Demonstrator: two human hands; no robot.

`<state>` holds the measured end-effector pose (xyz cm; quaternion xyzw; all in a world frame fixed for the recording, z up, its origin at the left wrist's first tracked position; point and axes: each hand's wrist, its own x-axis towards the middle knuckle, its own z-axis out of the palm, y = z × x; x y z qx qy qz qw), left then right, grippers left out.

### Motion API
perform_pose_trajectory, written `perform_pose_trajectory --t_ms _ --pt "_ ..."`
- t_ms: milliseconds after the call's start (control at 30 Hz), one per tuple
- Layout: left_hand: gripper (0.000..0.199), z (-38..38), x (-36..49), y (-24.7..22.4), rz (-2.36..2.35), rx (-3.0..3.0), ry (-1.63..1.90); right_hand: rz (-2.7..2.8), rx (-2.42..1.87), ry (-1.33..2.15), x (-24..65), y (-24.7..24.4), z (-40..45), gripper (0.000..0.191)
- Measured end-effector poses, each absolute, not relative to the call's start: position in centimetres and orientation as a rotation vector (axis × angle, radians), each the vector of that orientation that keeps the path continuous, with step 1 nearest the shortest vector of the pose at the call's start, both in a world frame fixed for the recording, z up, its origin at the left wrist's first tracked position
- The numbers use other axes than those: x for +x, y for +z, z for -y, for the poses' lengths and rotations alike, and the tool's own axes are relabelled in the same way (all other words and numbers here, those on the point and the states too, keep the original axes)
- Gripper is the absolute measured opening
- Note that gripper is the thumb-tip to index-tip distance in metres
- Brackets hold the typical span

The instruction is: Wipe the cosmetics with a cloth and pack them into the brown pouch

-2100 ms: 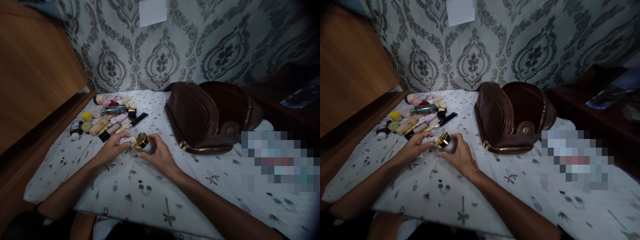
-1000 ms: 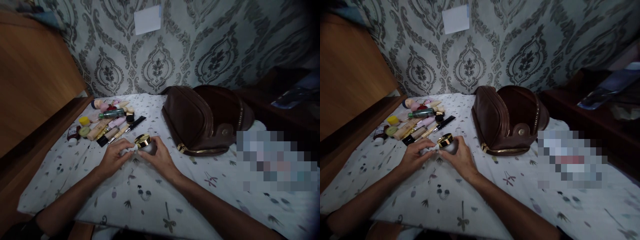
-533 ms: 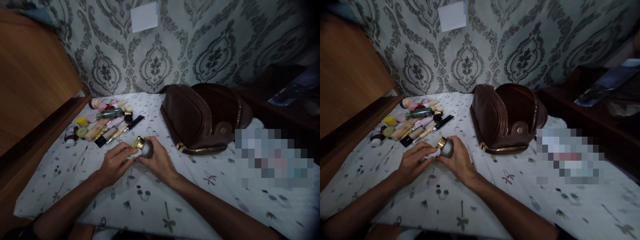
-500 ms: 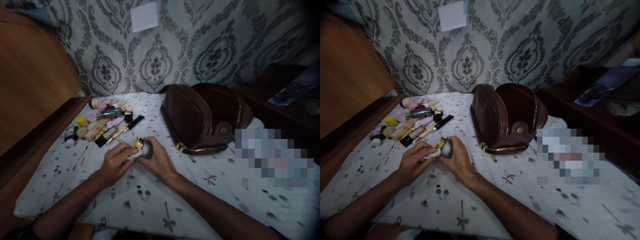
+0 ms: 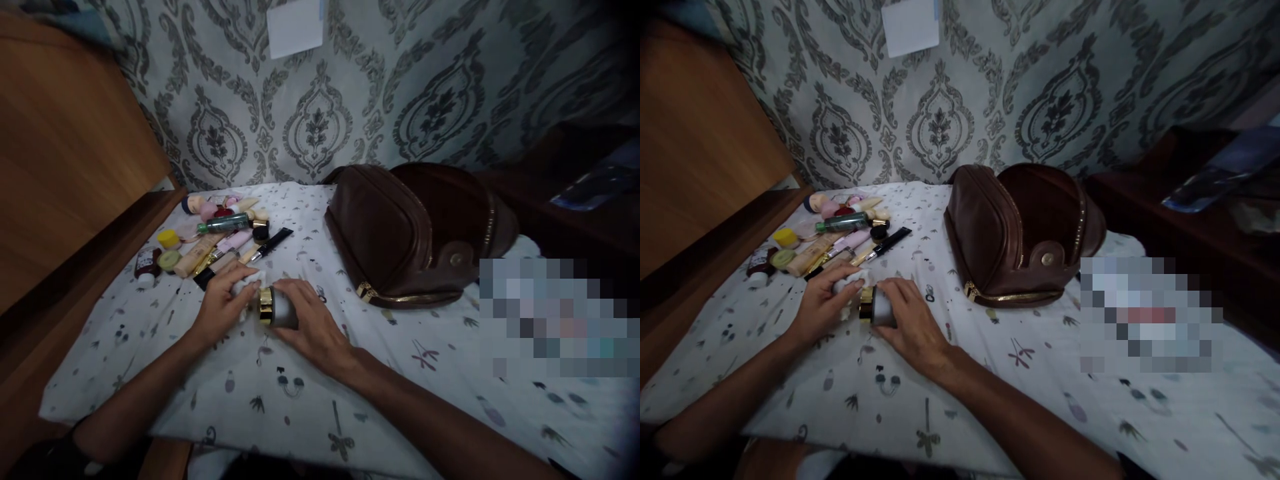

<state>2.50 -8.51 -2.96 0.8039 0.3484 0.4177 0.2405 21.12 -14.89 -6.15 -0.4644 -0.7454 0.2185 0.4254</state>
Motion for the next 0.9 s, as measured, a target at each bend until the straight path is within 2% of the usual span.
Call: perform_pose_trajectory --t_ms 433,900 --pt "0.034 8.54 2.32 -3.62 -0.803 2.349 1.048 1.575 -1.275 0.737 21.49 -6.02 14.24 0.060" --pt "0.024 8.28 2.03 -2.83 -0.643 2.418 1.044 1.425 -1.302 0.816 21.58 -6.15 13.92 0.056"
